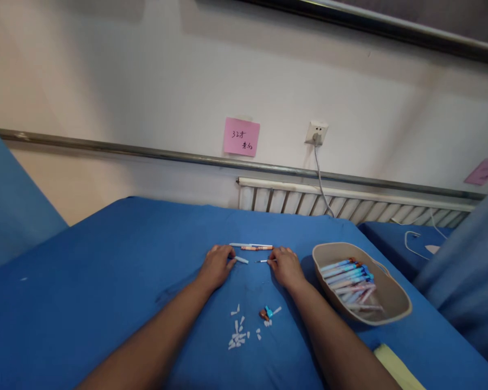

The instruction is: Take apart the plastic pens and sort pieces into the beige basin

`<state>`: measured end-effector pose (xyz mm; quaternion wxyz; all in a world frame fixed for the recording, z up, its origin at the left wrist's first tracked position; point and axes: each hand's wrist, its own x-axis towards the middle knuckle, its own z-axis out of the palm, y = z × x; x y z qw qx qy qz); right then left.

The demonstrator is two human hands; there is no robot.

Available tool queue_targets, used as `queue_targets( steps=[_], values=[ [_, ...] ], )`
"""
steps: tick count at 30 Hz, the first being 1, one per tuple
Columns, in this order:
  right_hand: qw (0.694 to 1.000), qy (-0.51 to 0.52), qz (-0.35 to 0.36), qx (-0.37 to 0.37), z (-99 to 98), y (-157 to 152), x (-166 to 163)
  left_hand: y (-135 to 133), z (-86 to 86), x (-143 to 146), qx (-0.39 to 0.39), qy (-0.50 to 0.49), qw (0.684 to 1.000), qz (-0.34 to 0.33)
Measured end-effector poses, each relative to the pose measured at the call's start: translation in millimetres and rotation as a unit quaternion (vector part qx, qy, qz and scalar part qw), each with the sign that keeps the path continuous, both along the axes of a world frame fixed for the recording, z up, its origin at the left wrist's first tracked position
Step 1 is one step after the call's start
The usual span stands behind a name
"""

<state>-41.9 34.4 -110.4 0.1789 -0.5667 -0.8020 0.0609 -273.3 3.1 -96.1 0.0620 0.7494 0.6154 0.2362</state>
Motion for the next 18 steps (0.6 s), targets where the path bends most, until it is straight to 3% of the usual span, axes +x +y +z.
queue_targets(
  steps=[13, 18],
  values=[
    [0.998, -0.025, 0.065, -0.008, 4.3, -3.3, -1.4, -1.6, 2.2, -1.4, -0.016, -0.013, 0.998, -0.057],
    [0.998, -0.014, 0.064, -0.001, 3.1, -6.2, -3.9, -2.2, 2.1, 1.9, -0.017, 0.029, 0.996, -0.079]
  ],
)
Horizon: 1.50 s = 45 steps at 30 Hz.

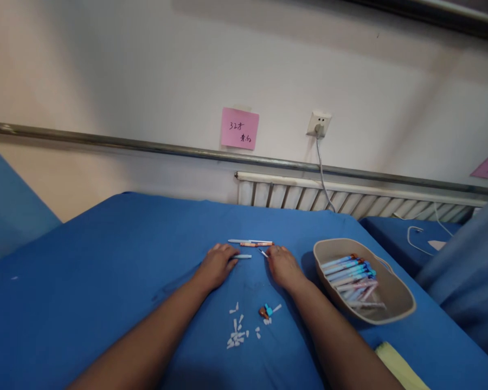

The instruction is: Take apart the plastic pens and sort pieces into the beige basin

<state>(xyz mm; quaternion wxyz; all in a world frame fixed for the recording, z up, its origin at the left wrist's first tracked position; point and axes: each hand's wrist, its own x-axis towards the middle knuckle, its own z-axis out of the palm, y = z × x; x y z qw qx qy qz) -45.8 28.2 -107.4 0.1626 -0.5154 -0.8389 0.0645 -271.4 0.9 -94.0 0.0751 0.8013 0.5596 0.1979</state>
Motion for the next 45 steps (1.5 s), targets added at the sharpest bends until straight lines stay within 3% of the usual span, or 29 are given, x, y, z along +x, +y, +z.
queue_targets(
  steps=[3, 6, 12, 32, 45],
  values=[
    [0.992, 0.122, -0.01, -0.022, -8.8, 5.0, 0.3, 0.6, -1.1, 0.9, -0.003, -0.009, 1.0, 0.009],
    [0.951, 0.301, -0.026, -0.062, -21.5, 14.5, 2.3, 1.7, -2.1, -0.2, -0.02, -0.06, 0.997, 0.046],
    [0.921, 0.375, -0.016, -0.108, -35.2, 25.4, 5.2, 4.3, -3.2, -3.6, -0.037, -0.151, 0.987, 0.04],
    [0.908, 0.394, 0.017, -0.141, -34.6, 23.3, 4.1, -0.7, 0.9, 0.9, -0.047, -0.155, 0.987, 0.0],
    [0.932, 0.349, 0.003, -0.096, -15.9, 12.7, 3.4, -11.7, 11.5, 14.0, -0.067, -0.155, 0.984, -0.049]
  ],
)
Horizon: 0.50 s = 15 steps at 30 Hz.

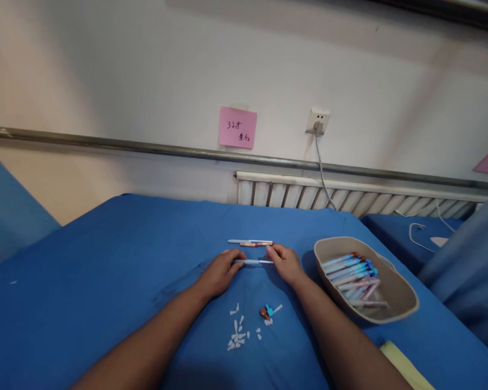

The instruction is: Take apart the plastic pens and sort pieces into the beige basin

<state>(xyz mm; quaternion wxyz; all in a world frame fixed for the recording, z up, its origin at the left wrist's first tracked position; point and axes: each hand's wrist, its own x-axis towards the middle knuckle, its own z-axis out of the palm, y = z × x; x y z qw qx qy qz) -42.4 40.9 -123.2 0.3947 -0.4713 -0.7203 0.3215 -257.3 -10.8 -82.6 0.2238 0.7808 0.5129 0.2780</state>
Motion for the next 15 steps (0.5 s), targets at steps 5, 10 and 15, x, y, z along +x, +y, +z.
queue_targets(
  steps=[5, 10, 15],
  values=[
    [1.0, -0.012, 0.007, 0.002, 5.8, -9.3, -10.1, -9.4, 3.7, 13.2, -0.049, -0.046, 0.997, -0.038],
    [0.999, -0.012, 0.028, 0.008, 8.6, -22.0, -25.6, -18.2, 2.9, 28.7, -0.05, -0.087, 0.994, -0.034],
    [0.997, 0.061, 0.034, -0.039, 7.3, -26.7, -34.2, -18.2, 3.2, 30.2, -0.055, -0.143, 0.988, -0.003]
  ],
)
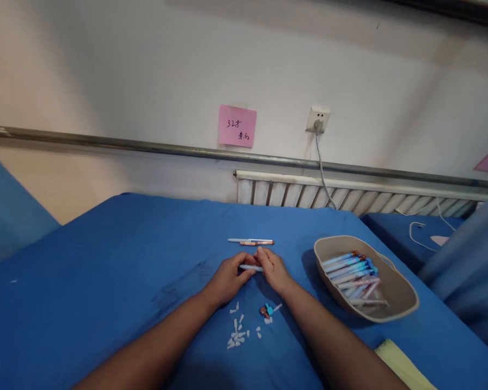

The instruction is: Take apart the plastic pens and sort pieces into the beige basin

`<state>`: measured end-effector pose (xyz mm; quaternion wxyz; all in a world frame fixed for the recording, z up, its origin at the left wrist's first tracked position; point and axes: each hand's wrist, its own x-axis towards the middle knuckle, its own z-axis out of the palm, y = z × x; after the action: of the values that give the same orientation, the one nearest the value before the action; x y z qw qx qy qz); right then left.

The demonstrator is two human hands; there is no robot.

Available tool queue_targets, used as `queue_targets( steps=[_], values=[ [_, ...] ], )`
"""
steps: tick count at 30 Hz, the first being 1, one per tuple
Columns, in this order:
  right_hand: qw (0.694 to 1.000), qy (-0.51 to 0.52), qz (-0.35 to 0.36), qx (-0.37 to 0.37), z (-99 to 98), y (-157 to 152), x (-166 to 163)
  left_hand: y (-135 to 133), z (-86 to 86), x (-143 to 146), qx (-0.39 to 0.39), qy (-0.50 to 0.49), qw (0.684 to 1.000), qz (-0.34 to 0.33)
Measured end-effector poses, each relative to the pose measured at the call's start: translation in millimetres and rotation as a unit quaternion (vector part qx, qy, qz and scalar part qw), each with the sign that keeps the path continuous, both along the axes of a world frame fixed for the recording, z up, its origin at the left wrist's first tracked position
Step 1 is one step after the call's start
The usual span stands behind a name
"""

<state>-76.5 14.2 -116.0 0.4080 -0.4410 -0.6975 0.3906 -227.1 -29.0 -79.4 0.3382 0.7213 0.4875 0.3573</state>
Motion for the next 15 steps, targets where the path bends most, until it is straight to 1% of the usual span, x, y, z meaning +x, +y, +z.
queue_targets(
  steps=[3, 7, 9, 11, 13, 15],
  values=[
    [0.998, 0.046, 0.009, -0.032, -0.6, 3.8, 2.4, 2.6, -1.2, -3.2, -0.002, -0.005, 1.0, 0.012],
    [0.987, 0.107, 0.023, -0.121, 2.5, 11.5, 13.6, 7.8, -5.3, -7.7, -0.006, -0.013, 0.996, 0.086],
    [0.978, 0.137, 0.033, -0.156, 5.9, 12.2, 18.0, 10.2, -7.4, -9.2, -0.009, -0.026, 0.994, 0.108],
    [0.961, 0.197, 0.051, -0.186, 9.8, 10.1, 18.7, 11.6, -8.9, -9.8, -0.02, -0.033, 0.995, 0.097],
    [0.939, 0.267, 0.066, -0.208, 13.1, 7.0, 16.2, 11.8, -9.4, -9.5, -0.038, -0.032, 0.997, 0.06],
    [0.928, 0.31, 0.052, -0.202, 15.2, 5.7, 13.5, 11.2, -8.9, -9.0, -0.054, -0.026, 0.998, 0.023]
  ],
)
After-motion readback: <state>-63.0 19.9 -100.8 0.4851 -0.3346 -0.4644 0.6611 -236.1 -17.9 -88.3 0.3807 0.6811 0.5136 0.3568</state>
